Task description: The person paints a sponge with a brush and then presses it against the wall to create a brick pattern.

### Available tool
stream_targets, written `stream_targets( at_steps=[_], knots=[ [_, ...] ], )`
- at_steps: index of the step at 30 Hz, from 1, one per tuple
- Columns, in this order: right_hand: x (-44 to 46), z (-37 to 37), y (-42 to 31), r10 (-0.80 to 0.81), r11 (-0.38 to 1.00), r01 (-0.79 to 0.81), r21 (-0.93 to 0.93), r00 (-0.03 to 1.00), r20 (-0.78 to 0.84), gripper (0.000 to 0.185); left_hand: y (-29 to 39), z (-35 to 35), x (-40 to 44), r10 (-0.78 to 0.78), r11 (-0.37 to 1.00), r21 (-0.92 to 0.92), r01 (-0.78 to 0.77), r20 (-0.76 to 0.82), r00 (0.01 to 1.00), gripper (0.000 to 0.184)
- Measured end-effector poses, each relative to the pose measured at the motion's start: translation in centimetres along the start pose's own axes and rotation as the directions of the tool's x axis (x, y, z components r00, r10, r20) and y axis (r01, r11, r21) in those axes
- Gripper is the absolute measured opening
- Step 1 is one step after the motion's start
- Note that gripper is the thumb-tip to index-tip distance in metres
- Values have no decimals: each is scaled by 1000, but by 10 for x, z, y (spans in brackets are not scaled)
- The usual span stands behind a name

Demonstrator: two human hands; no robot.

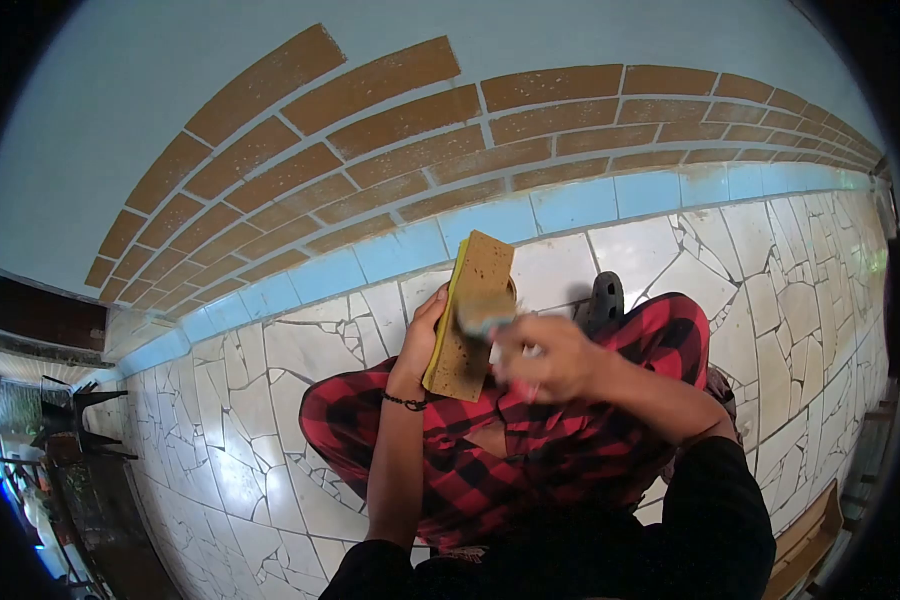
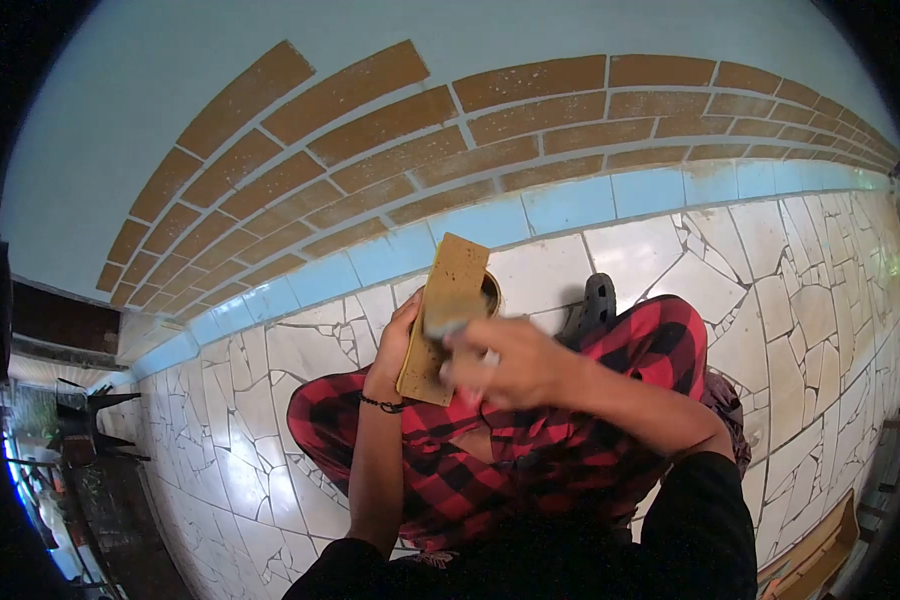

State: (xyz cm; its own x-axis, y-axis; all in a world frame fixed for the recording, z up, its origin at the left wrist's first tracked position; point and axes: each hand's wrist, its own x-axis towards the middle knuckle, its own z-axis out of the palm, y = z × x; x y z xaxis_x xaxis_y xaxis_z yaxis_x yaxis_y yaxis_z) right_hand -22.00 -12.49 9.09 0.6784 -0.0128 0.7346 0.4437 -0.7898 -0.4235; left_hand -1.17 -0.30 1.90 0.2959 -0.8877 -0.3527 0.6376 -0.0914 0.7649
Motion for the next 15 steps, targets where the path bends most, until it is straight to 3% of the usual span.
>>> stream_targets(
  at_steps=[3, 6, 9, 10, 13, 15],
  knots=[
    [9, 3, -30, -108, 976, 92, 198, 992, 69, 27, 0, -8, 2, 21, 1000, 16, -20, -43, 999, 48],
    [2, 8, -23, 15, 869, 17, 495, 998, -60, 9, 8, 1, -1, 41, 996, 79, -35, -77, 996, 49],
    [2, 6, -22, 462, 645, -225, 731, 876, -138, 18, 4, 4, 4, 60, 997, 48, -58, -56, 997, 50],
    [3, 2, -16, 488, 639, -310, 704, 871, -59, 26, 0, 1, 9, 62, 997, 39, -60, -45, 997, 50],
    [-2, -8, 5, 600, 608, -445, 657, 800, -13, 25, -8, 1, 14, 14, 1000, 9, -14, -12, 1000, 49],
    [-3, -17, 24, 639, 684, -453, 571, 751, -170, 23, -6, 7, 9, -46, 999, -26, 46, 12, 999, 49]
  ],
)
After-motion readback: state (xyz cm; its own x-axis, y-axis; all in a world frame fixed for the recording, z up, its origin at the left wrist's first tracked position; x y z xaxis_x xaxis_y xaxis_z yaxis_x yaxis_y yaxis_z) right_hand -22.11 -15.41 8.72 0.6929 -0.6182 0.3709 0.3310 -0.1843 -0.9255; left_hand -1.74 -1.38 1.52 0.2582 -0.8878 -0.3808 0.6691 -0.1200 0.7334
